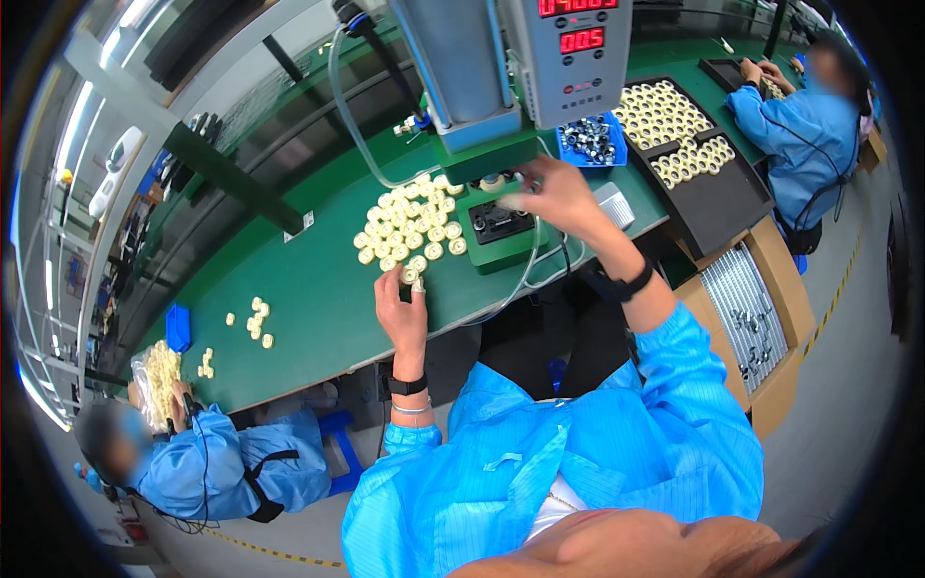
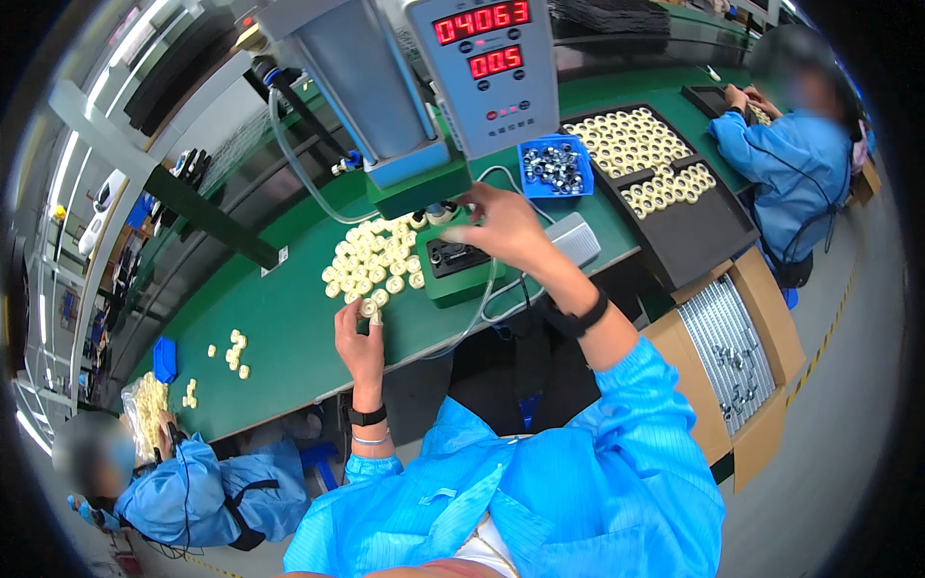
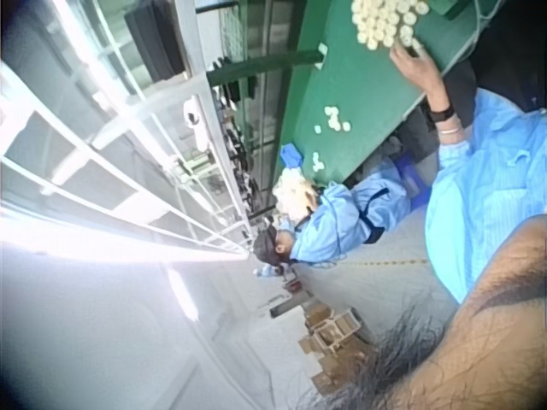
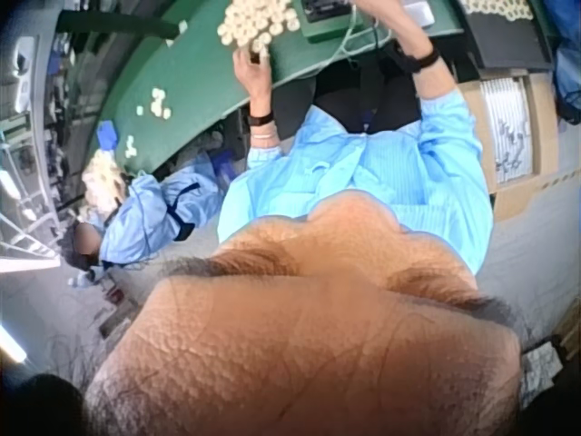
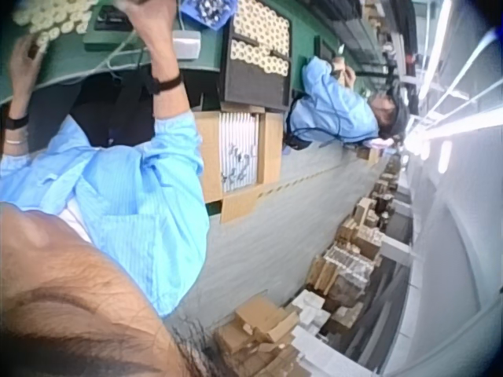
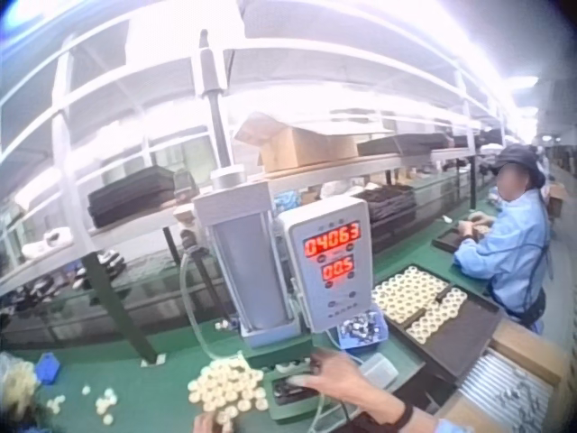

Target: Assembling small circular plastic and foam rings using an assembly machine and trays on a factory workbench.

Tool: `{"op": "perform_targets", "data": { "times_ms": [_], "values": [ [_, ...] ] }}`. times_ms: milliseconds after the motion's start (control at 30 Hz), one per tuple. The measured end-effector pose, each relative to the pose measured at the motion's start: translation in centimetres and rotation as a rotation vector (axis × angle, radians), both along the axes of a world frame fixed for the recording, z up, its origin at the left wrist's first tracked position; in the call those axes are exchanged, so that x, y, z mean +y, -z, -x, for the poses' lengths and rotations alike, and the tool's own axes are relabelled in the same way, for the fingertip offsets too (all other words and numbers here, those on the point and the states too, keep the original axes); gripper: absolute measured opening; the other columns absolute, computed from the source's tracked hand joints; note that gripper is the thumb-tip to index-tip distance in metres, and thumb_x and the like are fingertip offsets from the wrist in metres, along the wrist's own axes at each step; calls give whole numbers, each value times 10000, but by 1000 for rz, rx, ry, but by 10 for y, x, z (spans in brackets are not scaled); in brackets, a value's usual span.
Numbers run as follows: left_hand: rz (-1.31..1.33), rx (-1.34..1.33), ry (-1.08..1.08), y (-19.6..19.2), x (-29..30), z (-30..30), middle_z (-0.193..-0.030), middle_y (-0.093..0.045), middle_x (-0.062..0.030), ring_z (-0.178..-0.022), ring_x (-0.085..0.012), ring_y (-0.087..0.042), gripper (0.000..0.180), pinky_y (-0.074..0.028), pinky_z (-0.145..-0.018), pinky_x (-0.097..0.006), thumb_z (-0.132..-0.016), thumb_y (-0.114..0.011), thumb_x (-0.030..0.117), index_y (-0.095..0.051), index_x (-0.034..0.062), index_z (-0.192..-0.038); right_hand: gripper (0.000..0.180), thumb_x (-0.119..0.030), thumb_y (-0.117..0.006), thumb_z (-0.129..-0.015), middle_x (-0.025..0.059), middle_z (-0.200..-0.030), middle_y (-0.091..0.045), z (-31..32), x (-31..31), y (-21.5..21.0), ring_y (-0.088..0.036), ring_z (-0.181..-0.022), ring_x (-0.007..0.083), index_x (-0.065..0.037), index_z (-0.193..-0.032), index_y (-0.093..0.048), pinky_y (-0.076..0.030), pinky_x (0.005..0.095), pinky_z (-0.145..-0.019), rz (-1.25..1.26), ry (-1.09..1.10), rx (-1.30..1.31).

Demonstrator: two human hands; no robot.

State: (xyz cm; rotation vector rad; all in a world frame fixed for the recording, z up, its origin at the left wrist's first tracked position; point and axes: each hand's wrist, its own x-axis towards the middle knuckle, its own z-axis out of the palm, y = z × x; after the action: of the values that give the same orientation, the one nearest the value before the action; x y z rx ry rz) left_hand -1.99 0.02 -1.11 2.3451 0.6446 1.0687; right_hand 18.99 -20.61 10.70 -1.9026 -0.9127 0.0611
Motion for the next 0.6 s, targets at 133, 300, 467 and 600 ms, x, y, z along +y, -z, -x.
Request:
{"op": "perform_targets", "data": {
  "times_ms": [133, 300, 467, 600],
  "values": [
    [38, -85, 87, -14, -15, -8, -1072, -599, -139, -953, -292, -610, 392, -502, -831, -376, -765, -694, -12, -625, 4, -1151, 390, -307, -743, -706, 165, -886, -694, -6, 27, 2, -650, -837, 365, -70, -1011, -693, -505, 427, -743, -7, -11, -83],
    [5, -95, 178, -39, -31, -22, -1050, -593, -131, -919, -272, -606, 391, -497, -807, -363, -757, -704, -15, -629, 0, -1140, 368, -188, -754, -722, 166, -973, -686, -19, -19, 17, -664, -932, 303, -35, -1054, -706, -508, 377, -820, 172, 65, -220],
    [26, -47, 267, -49, -39, -38, -1049, -594, -101, -891, -216, -591, 392, -495, -803, -317, -761, -691, -10, -638, 3, -1149, 327, -220, -714, -721, 166, -890, -691, -93, -159, 12, -671, -864, 317, -44, -996, -721, -526, 404, -793, 282, 386, -97],
    [95, -39, 356, -47, -44, -67, -1068, -602, -93, -882, -195, -600, 363, -495, -803, -303, -808, -707, 37, -639, 10, -1163, 297, -183, -711, -721, 183, -923, -698, -122, -238, 47, -675, -876, 324, -30, -976, -717, -526, 404, -795, 471, 587, -106]
  ]
}}
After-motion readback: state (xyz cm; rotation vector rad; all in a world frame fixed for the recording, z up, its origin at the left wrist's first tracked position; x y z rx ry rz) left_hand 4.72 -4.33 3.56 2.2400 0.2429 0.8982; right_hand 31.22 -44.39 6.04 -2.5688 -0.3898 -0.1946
